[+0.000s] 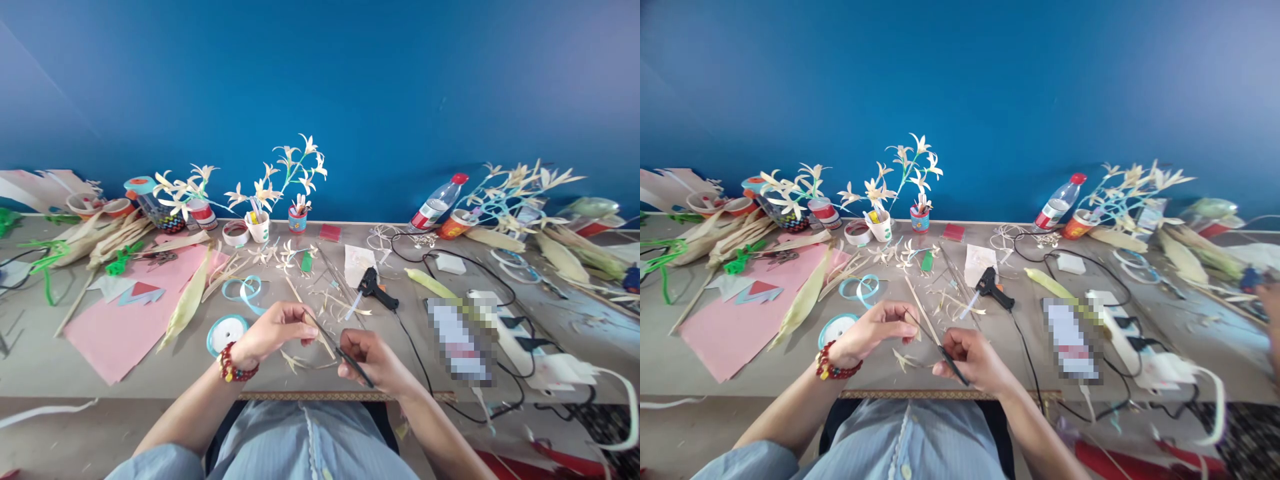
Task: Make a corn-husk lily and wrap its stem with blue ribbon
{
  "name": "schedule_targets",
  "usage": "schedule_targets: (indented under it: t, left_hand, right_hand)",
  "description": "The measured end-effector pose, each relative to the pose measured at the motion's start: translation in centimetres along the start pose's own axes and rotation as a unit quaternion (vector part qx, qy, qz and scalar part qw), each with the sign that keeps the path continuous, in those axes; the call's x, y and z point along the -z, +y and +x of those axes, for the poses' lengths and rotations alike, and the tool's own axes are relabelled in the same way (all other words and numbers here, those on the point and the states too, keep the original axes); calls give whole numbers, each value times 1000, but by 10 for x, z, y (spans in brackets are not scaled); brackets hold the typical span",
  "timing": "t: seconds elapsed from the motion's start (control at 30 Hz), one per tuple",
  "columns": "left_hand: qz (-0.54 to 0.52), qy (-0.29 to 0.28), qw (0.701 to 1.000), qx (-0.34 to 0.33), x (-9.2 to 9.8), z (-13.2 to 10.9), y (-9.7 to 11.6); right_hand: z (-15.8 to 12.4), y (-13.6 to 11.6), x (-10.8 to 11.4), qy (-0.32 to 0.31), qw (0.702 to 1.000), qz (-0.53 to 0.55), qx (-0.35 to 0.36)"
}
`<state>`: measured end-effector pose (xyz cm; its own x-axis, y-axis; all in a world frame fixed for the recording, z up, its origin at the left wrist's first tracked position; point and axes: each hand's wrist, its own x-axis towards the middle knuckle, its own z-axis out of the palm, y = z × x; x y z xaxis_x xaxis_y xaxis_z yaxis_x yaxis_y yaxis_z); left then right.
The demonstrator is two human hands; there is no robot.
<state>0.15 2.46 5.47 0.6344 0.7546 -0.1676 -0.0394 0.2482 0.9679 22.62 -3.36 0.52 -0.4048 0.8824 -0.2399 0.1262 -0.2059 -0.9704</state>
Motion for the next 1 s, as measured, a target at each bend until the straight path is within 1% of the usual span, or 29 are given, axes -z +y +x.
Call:
schedule_targets:
  t: [0.13, 0.27, 0.43, 0.6, 1.0]
  left_hand:
    - [0, -6, 1000, 9, 2, 0, -2]
    - [-2, -5, 1000, 17, 1, 1, -1]
    - [-6, -2, 1000, 25, -1, 2, 1]
    - [-2, -8, 1000, 29, 0, 4, 1]
    - [-6, -14, 999, 35, 0, 5, 0]
  right_hand:
    - [0, 3, 1, 8, 1000, 14, -9]
    - [-2, 1, 1, -13, 999, 19, -23]
    - [-2, -8, 1, 0, 999, -36, 4]
    - [0, -14, -1, 7, 998, -54, 6]
    - [0, -10, 0, 12, 998, -61, 20]
